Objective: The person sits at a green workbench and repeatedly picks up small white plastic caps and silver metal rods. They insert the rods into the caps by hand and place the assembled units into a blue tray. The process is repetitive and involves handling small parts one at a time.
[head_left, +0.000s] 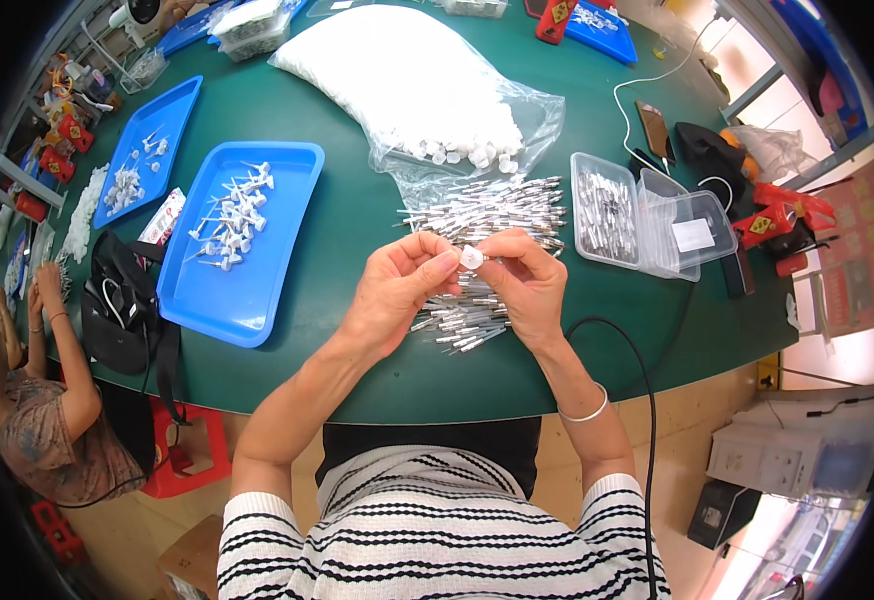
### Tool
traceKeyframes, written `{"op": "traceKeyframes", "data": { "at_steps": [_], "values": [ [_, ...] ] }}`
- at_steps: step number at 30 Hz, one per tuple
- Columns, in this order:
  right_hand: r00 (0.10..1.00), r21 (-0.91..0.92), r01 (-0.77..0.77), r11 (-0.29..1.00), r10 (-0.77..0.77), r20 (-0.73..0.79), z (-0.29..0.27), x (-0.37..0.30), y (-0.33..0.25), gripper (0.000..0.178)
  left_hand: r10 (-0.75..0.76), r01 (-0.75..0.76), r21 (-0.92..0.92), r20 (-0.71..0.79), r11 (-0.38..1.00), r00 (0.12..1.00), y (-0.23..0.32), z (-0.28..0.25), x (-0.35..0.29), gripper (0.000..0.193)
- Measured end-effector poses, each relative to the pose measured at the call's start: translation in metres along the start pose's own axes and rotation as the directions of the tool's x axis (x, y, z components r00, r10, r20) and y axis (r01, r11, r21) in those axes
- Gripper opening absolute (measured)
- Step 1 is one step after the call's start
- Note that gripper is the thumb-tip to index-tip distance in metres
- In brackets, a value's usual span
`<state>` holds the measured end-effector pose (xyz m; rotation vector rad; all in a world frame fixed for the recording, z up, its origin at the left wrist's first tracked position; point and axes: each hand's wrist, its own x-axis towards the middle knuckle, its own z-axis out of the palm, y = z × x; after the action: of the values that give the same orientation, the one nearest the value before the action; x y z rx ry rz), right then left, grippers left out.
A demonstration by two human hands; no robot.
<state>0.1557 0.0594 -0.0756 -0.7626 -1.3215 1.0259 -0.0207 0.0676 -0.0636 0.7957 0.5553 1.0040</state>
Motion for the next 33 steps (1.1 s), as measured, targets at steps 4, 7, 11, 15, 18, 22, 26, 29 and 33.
{"op": "traceKeyframes", "data": {
  "at_steps": [4,7,11,15,18,22,26,29,33],
  "values": [
    [1.000,0.011,0.003,1.000,-0.003,0.022,-0.001,0.001,0.000,0.015,0.003,-0.001,-0.057,0.023,0.998,1.000,0.000,-0.001,0.003,0.014],
    [1.000,-0.020,0.005,1.000,-0.005,0.018,0.003,0.003,0.001,0.013,0.027,-0.027,-0.011,-0.006,1.000,1.000,0.005,0.002,0.001,0.015],
    [0.999,-0.125,0.034,0.992,-0.030,0.038,0.003,0.000,-0.002,0.016,0.019,-0.036,0.203,0.086,0.979,0.996,0.002,0.001,0.000,0.017],
    [0.999,-0.068,0.006,0.998,-0.004,0.042,0.005,-0.002,-0.005,0.022,-0.033,0.023,0.061,0.153,0.998,0.988,0.012,0.000,0.000,0.015],
    [0.999,-0.220,0.037,0.975,-0.028,0.042,0.007,0.004,-0.011,0.025,0.100,-0.104,0.095,0.046,0.990,0.994,0.025,-0.009,-0.002,0.016],
    [0.988,-0.146,0.006,0.989,-0.029,-0.155,-0.016,0.007,-0.028,0.026,0.564,-0.267,0.758,-0.156,0.595,0.811,0.075,-0.062,-0.003,0.014],
    [0.992,-0.287,-0.059,0.956,0.025,-0.121,-0.032,-0.008,-0.048,0.018,0.774,0.157,0.904,0.239,-0.398,0.587,0.130,-0.153,-0.012,0.014],
    [0.998,-0.559,-0.002,0.829,0.041,0.058,-0.037,-0.024,-0.051,0.014,0.685,0.324,0.762,0.207,-0.560,0.698,0.148,-0.199,-0.016,0.017],
    [0.963,-0.754,0.225,0.617,-0.023,0.268,-0.041,-0.051,-0.043,0.013,0.656,0.299,0.729,0.265,-0.616,0.707,0.138,-0.189,-0.009,0.022]
  ]
}}
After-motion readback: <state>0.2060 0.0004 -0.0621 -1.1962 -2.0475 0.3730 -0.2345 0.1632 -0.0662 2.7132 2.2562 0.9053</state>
